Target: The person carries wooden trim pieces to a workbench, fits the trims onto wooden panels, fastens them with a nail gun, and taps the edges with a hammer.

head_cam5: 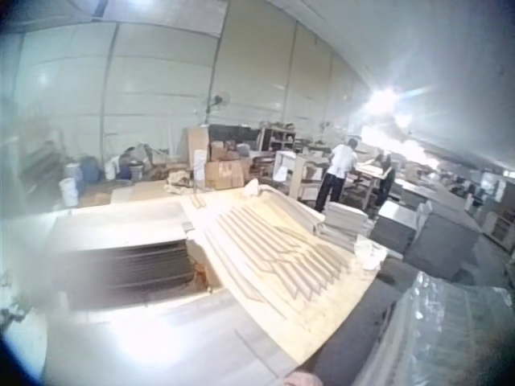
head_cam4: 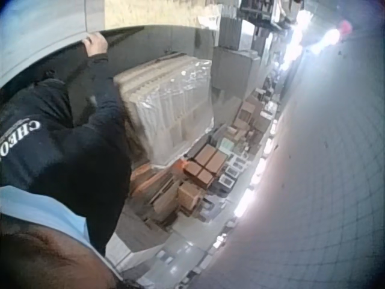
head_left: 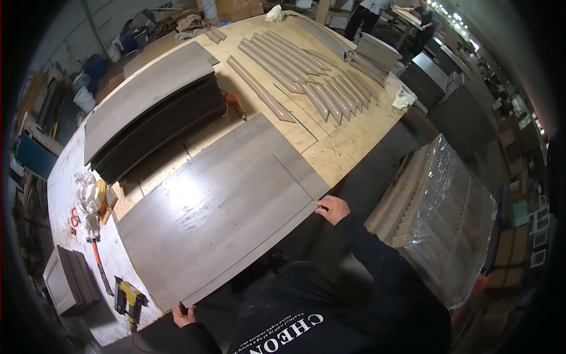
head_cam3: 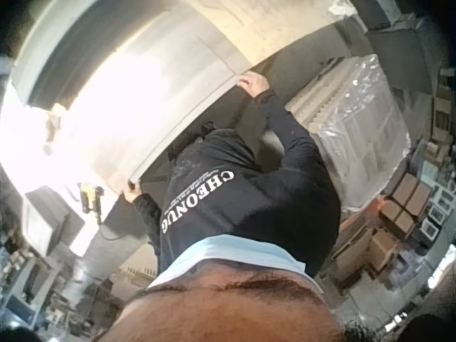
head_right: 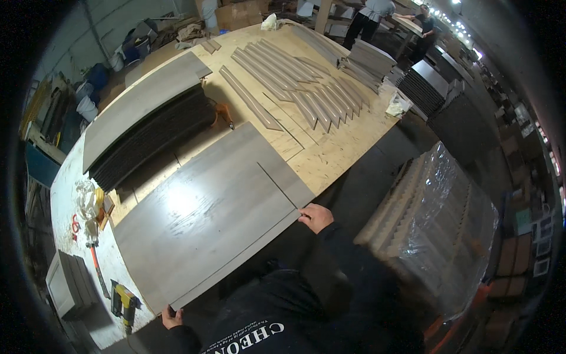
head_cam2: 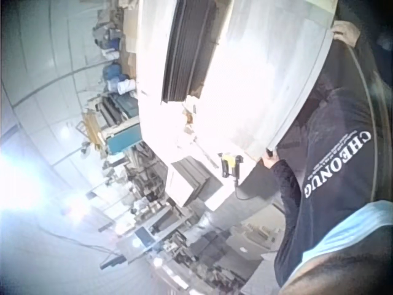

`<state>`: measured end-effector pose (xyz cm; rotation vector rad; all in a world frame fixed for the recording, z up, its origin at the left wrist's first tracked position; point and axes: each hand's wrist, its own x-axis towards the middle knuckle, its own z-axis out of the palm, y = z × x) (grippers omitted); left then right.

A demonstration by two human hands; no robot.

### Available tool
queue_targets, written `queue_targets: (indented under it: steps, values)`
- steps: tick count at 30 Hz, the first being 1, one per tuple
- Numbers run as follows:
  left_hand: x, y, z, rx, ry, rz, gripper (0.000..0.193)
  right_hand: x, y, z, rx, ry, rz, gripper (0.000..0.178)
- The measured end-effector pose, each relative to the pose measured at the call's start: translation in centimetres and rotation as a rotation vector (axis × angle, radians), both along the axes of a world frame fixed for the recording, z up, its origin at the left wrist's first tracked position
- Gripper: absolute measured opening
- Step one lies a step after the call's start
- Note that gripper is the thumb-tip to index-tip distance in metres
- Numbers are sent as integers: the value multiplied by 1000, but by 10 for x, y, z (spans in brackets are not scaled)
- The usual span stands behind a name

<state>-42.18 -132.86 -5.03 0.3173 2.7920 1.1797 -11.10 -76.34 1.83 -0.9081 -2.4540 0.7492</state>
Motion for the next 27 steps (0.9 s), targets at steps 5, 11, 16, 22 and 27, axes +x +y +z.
queue_targets:
  steps: [5,11,16,22,27]
  values:
    - [-14,-14,-16,159,-189,86,50,1,8,-4,20,44,21,23]
    - [-27,-9,-9,-88,-93,26,31,5,15,-14,25,46,76,22]
    - [-25,-12,-5,-146,-38,5,28,2,11,-11,4,70,85,21]
    - [-27,-11,-8,-163,15,29,27,3,9,-10,34,69,80,20]
    - [-25,-12,-3,-239,43,13,30,0,3,-10,42,102,65,23]
